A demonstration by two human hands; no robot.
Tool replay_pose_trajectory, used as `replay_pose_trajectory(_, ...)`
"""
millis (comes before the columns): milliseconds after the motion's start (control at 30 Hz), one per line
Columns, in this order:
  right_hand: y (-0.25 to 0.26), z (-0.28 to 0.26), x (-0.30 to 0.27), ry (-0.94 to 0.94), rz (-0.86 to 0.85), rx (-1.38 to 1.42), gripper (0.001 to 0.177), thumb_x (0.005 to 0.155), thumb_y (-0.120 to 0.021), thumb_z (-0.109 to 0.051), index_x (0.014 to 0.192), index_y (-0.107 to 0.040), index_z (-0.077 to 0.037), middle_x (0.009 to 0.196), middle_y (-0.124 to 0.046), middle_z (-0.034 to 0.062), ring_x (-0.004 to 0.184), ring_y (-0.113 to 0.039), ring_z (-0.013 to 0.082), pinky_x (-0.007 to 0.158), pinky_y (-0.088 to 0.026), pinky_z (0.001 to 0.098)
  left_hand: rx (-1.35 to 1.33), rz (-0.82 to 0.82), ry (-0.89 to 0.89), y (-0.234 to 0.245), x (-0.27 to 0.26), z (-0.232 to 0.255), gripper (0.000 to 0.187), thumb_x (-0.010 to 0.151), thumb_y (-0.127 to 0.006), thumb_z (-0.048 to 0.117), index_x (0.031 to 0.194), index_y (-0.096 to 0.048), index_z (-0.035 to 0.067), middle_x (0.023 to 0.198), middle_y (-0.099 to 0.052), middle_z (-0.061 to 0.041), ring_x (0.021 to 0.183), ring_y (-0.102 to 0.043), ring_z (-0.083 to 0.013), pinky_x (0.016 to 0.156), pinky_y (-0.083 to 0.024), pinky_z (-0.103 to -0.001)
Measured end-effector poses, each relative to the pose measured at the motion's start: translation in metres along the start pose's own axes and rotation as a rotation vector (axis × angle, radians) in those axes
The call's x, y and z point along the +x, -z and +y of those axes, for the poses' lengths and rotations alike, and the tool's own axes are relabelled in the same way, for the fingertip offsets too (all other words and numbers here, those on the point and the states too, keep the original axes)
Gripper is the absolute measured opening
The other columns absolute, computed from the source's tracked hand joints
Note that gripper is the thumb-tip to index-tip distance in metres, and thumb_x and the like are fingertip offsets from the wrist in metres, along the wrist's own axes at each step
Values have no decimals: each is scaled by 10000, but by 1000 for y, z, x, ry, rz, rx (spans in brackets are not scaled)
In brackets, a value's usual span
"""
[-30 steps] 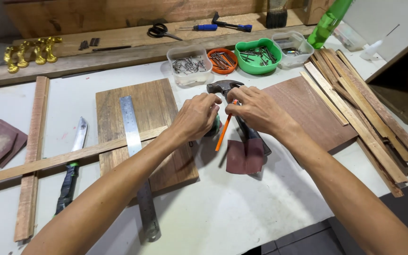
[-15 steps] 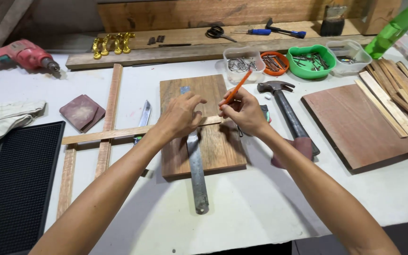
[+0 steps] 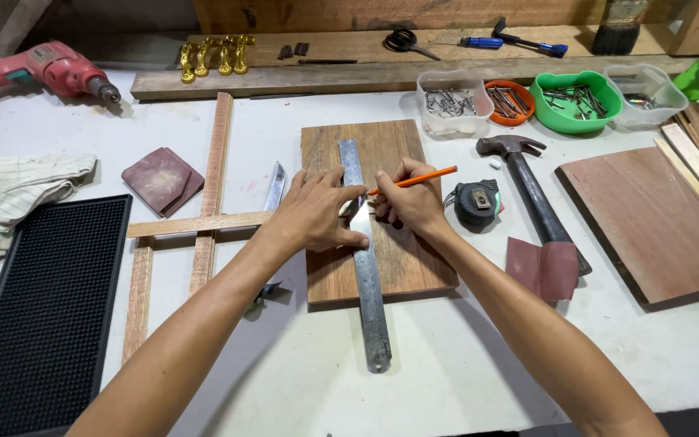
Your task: The person is measuring and marking wood for a furniture project.
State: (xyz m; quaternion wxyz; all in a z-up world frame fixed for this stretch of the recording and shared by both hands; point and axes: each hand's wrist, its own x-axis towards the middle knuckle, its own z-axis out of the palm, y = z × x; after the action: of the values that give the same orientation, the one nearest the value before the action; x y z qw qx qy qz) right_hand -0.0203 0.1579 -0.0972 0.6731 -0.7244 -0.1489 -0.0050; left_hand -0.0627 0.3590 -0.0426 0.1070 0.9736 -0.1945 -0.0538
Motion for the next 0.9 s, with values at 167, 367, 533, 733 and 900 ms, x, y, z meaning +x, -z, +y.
replay_pose_trajectory(167, 2, 9, 3, 9, -42, -33, 282, 973, -673, -149, 763, -514, -50, 683, -718, 137, 503, -693, 138, 372, -513, 234, 21, -53, 24, 1, 1, 1, 1042, 549, -865, 734, 1441, -545, 302, 1577, -363, -173, 1480, -309, -347, 1207, -166, -607)
replay_pose_trajectory(367, 1, 7, 3, -35, -32, -72, 298, 968, -672, -133, 737, -504, -47, 675, -717, 147, 491, -682, 131, 373, -510, 232, 36, -72, 40, 0, 2, -1, 1086, 516, -862, 757, 1443, -542, 290, 1577, -377, -164, 1481, -315, -344, 1199, -211, -599)
replay_pose_trajectory(533, 1, 4, 2, -52, -38, -78, 290, 967, -674, -132, 739, -511, -56, 691, -724, 139, 502, -678, 120, 384, -515, 221, 22, -32, 22, -5, 2, -3, 1100, 490, -871, 755, 1432, -556, 281, 1569, -381, -173, 1468, -323, -361, 1191, -244, -573)
replay_pose_trajectory(733, -1, -1, 1, -62, -42, -67, 293, 968, -677, -142, 732, -524, -59, 693, -728, 138, 508, -688, 117, 385, -515, 218, 6, -14, 18, -9, 5, -6, 1096, 495, -867, 762, 1428, -563, 275, 1571, -378, -184, 1466, -320, -389, 1181, -283, -562)
replay_pose_trajectory(900, -2, -2, 1, -75, -41, -73, 294, 965, -683, -150, 735, -521, -65, 702, -735, 129, 513, -692, 111, 384, -514, 213, 34, -50, 29, -4, 5, -3, 1098, 505, -863, 760, 1442, -545, 285, 1571, -375, -184, 1467, -318, -391, 1170, -307, -566)
